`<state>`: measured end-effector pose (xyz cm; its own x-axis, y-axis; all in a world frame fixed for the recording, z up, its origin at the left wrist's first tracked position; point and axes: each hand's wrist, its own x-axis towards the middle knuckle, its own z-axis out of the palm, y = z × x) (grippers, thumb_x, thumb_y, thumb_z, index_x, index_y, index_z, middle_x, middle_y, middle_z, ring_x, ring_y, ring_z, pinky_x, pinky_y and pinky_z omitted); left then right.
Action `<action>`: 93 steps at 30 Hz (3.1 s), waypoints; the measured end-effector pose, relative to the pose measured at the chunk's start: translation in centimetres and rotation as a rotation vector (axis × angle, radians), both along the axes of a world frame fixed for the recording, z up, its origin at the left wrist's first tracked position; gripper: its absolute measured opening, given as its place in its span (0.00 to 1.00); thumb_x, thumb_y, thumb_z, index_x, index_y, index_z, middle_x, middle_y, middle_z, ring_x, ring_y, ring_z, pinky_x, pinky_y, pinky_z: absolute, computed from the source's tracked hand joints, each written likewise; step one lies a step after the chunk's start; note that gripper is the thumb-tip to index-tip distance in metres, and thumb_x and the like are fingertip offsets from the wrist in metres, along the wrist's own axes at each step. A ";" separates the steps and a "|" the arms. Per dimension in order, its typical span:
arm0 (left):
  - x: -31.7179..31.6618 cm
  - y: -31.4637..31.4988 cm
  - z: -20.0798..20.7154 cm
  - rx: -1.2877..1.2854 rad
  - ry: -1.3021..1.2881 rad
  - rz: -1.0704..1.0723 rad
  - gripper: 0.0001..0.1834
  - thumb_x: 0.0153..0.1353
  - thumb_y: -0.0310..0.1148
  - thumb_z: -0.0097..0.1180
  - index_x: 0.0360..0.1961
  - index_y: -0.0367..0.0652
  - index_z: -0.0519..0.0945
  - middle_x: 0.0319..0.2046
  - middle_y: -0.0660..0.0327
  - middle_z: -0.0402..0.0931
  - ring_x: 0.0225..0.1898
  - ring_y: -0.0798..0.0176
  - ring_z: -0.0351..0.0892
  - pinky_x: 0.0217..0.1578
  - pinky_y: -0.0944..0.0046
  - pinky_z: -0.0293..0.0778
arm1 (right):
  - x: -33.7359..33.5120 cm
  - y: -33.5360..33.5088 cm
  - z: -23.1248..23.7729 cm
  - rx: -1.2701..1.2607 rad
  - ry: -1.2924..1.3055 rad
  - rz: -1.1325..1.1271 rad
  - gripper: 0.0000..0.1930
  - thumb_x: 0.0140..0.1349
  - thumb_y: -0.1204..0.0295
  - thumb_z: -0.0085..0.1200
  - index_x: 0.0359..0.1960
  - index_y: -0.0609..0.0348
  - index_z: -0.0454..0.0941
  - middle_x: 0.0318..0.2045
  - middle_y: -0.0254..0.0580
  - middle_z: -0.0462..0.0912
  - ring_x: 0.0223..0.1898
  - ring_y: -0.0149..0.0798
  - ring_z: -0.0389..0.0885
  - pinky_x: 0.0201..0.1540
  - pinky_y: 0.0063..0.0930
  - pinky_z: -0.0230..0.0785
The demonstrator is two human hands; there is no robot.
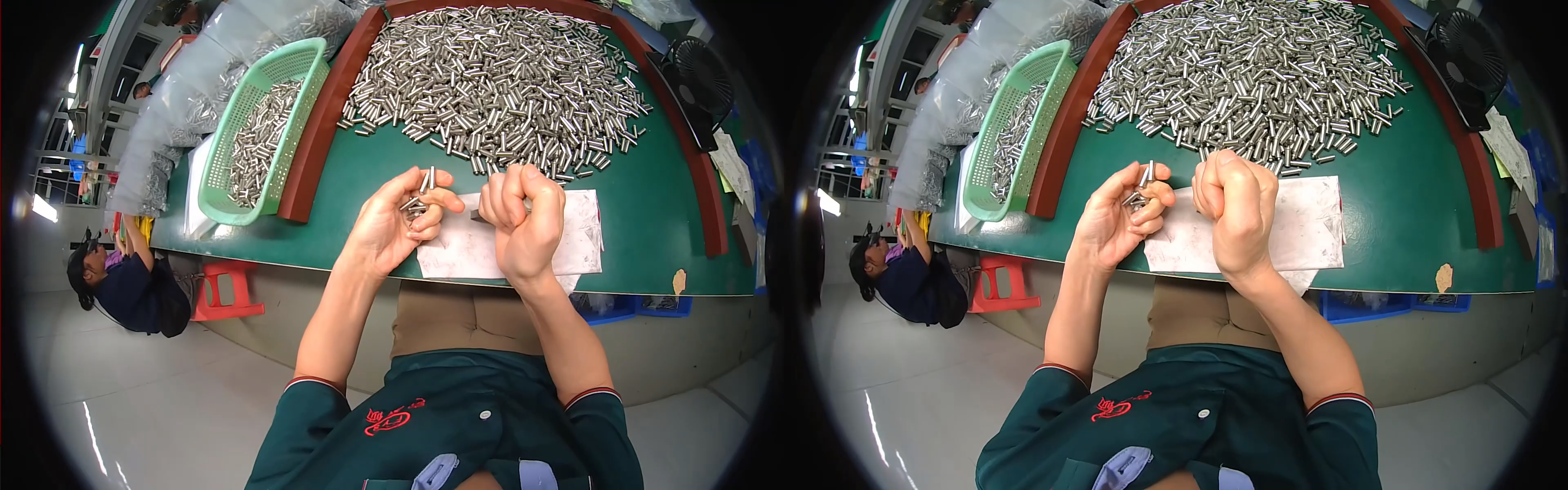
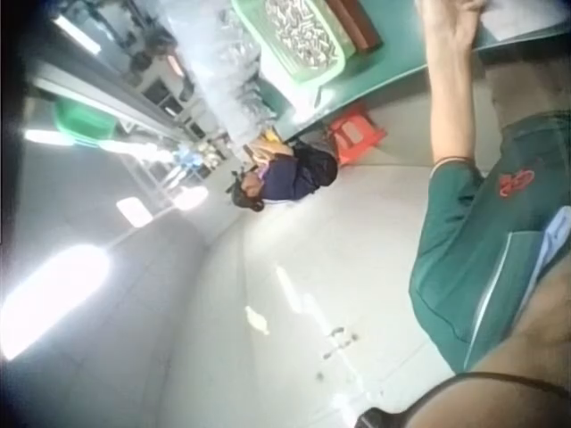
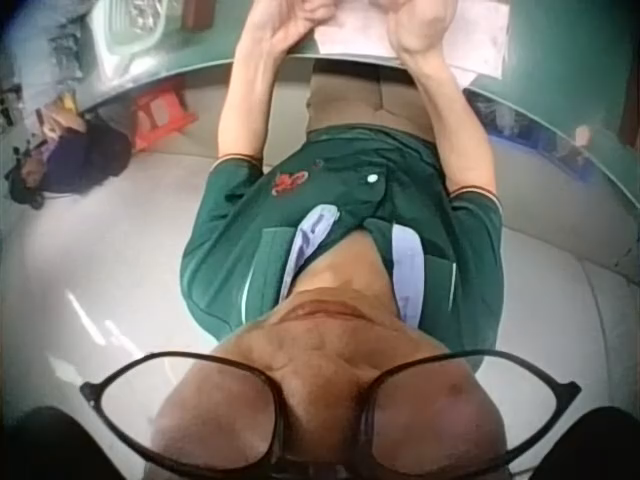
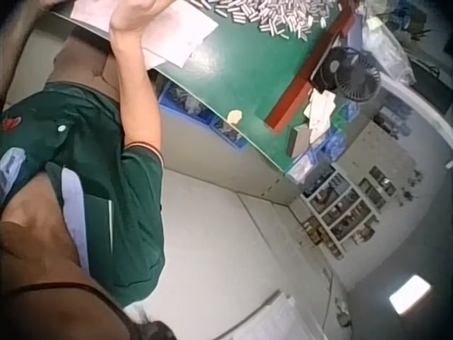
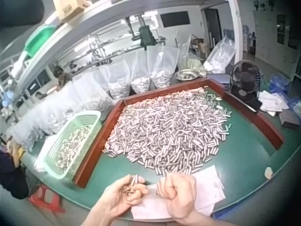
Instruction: Cleaning and inspecting small cylindrical metal parts using a handheld tool.
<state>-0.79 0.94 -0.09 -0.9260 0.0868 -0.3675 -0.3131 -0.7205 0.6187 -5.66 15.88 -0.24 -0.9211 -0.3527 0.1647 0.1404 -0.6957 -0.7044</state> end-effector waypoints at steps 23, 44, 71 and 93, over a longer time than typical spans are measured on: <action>-0.5 -16.2 8.4 -1.828 0.312 0.684 0.15 0.63 0.37 0.41 0.38 0.35 0.72 0.24 0.60 0.69 0.26 0.68 0.67 0.28 0.69 0.63 | 0.7 -0.3 0.8 -0.017 -0.018 0.004 0.19 0.59 0.70 0.31 0.08 0.54 0.51 0.07 0.30 0.51 0.11 0.25 0.44 0.15 0.22 0.39; -5.0 -1.8 -0.2 -1.984 0.729 0.075 0.06 0.42 0.22 0.57 0.25 0.37 0.75 0.24 0.57 0.69 0.32 0.54 0.68 0.35 0.59 0.65 | 0.2 0.0 0.1 0.042 0.018 0.013 0.18 0.57 0.71 0.32 0.08 0.57 0.53 0.07 0.30 0.53 0.11 0.24 0.49 0.15 0.21 0.41; -3.9 -2.4 0.1 -0.748 0.234 -0.083 0.07 0.58 0.32 0.50 0.31 0.39 0.73 0.26 0.67 0.70 0.25 0.76 0.62 0.27 0.77 0.61 | 0.1 0.1 0.2 0.054 0.005 0.004 0.18 0.57 0.70 0.32 0.08 0.57 0.53 0.07 0.31 0.54 0.11 0.24 0.48 0.15 0.21 0.40; -2.8 -1.4 1.3 -1.056 0.253 -0.322 0.05 0.50 0.25 0.57 0.28 0.35 0.75 0.27 0.65 0.73 0.28 0.76 0.68 0.27 0.76 0.66 | -0.1 0.3 -0.1 0.007 -0.044 0.009 0.18 0.57 0.71 0.32 0.08 0.56 0.52 0.07 0.31 0.53 0.11 0.25 0.48 0.16 0.21 0.41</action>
